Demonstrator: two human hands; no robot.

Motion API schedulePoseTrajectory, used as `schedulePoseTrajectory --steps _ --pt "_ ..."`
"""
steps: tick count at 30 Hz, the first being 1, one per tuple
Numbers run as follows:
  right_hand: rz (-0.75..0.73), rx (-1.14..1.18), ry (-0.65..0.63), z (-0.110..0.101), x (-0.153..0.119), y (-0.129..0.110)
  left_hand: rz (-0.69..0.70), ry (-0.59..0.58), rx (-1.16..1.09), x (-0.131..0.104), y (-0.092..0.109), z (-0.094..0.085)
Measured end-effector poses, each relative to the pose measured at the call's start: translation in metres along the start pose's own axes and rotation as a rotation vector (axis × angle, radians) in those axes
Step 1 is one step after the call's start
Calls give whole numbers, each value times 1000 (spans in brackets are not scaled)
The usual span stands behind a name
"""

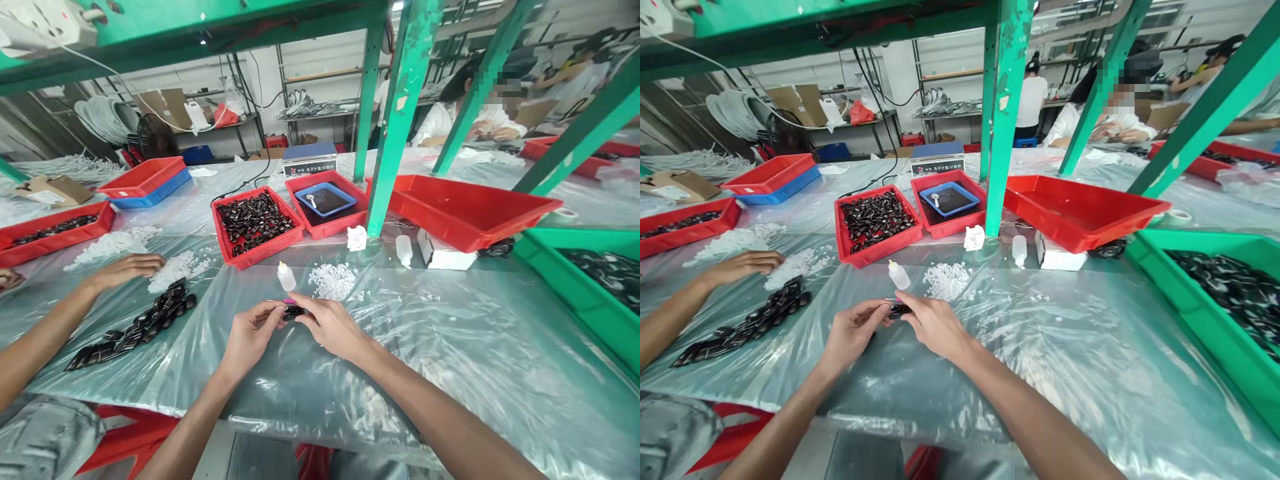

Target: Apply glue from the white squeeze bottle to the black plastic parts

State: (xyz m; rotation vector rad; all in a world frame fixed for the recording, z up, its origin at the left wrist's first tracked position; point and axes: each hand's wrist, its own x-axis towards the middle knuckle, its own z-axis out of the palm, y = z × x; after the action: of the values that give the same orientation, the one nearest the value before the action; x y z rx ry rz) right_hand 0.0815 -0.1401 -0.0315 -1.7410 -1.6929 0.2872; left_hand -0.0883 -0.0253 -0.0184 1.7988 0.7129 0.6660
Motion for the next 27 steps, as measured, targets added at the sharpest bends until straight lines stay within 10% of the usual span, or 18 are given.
schedulePoseTrajectory --steps 11,17,27 --pt "5 1 18 -4 3 5 -9 16 123 11 -7 -4" --pt "100 114 124 -19 4 15 159 -173 553 15 -8 -22" --pt "118 236 114 -17 4 11 215 -173 309 29 7 5"
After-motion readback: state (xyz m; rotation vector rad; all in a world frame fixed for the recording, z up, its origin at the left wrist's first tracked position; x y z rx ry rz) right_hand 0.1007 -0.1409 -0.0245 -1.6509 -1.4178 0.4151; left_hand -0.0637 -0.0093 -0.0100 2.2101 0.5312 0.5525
